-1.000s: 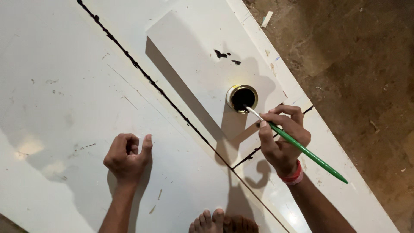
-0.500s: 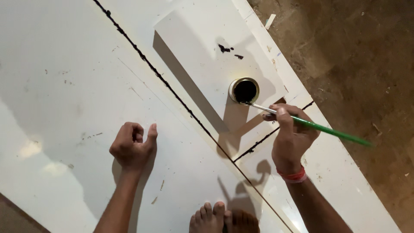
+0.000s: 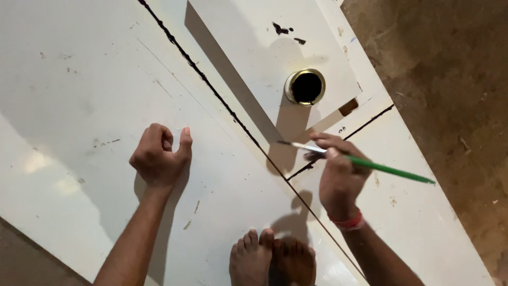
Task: The person paints black lines onto a white furniture component using a small brush, occasionally dipping the brush into a container of black paint.
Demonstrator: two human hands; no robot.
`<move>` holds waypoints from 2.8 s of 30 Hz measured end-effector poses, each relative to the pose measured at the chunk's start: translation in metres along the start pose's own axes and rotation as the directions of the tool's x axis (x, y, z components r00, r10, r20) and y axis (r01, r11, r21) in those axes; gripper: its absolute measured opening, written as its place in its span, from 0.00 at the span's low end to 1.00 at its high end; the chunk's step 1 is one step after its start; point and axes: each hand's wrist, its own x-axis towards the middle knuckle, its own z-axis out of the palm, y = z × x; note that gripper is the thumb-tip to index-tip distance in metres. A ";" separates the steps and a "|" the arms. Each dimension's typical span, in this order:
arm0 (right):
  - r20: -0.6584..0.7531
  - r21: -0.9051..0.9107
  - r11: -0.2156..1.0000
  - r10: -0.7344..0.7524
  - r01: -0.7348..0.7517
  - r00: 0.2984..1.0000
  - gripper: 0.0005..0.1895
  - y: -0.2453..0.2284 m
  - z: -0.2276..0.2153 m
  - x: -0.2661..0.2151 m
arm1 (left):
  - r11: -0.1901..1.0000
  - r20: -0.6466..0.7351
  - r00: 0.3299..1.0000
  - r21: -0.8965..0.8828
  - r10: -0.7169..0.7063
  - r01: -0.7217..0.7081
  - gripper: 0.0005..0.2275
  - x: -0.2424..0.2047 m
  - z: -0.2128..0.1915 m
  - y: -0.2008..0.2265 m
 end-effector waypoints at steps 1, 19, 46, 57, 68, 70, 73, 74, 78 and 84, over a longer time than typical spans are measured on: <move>0.042 -0.030 0.999 0.023 -0.022 0.999 0.11 0.006 0.001 -0.003 | 1.000 0.009 1.000 0.002 0.001 -0.001 0.18 0.000 0.001 0.000; 0.506 -0.457 0.718 -0.274 0.524 0.818 0.05 0.035 0.021 0.001 | 0.993 0.056 0.997 -0.111 0.050 -0.043 0.14 -0.002 0.011 -0.020; 0.606 -0.535 0.535 -0.297 0.654 0.738 0.01 0.040 0.031 -0.010 | 0.986 0.058 0.995 -0.148 0.085 -0.075 0.12 -0.001 0.005 -0.023; 0.625 -0.532 0.545 -0.264 0.648 0.734 0.01 0.042 0.022 -0.014 | 0.989 0.056 0.993 -0.119 0.100 -0.092 0.13 -0.002 0.007 -0.025; 0.687 -0.502 0.465 -0.299 0.729 0.663 0.02 0.049 0.028 -0.014 | 0.986 0.040 0.993 -0.132 0.113 -0.107 0.14 -0.002 0.009 -0.029; 0.693 -0.495 0.463 -0.301 0.735 0.656 0.03 0.049 0.027 -0.016 | 0.985 0.031 0.992 -0.127 0.121 -0.116 0.14 -0.003 0.011 -0.031; 0.706 -0.489 0.455 -0.296 0.745 0.644 0.08 0.049 0.024 -0.019 | 0.986 0.031 0.991 -0.115 0.129 -0.124 0.14 -0.002 0.012 -0.033; 0.714 -0.486 0.449 -0.290 0.750 0.637 0.11 0.050 0.023 -0.020 | 0.984 0.032 0.989 -0.113 0.143 -0.138 0.14 0.000 0.014 -0.035; 0.711 -0.487 0.426 -0.313 0.762 0.630 0.14 0.055 0.024 -0.021 | 0.984 0.019 0.990 -0.120 0.136 -0.133 0.14 -0.004 0.013 -0.034; 0.734 -0.497 0.416 -0.267 0.761 0.625 0.13 0.051 0.024 -0.025 | 0.982 0.024 0.989 -0.119 0.149 -0.145 0.14 -0.003 0.012 -0.034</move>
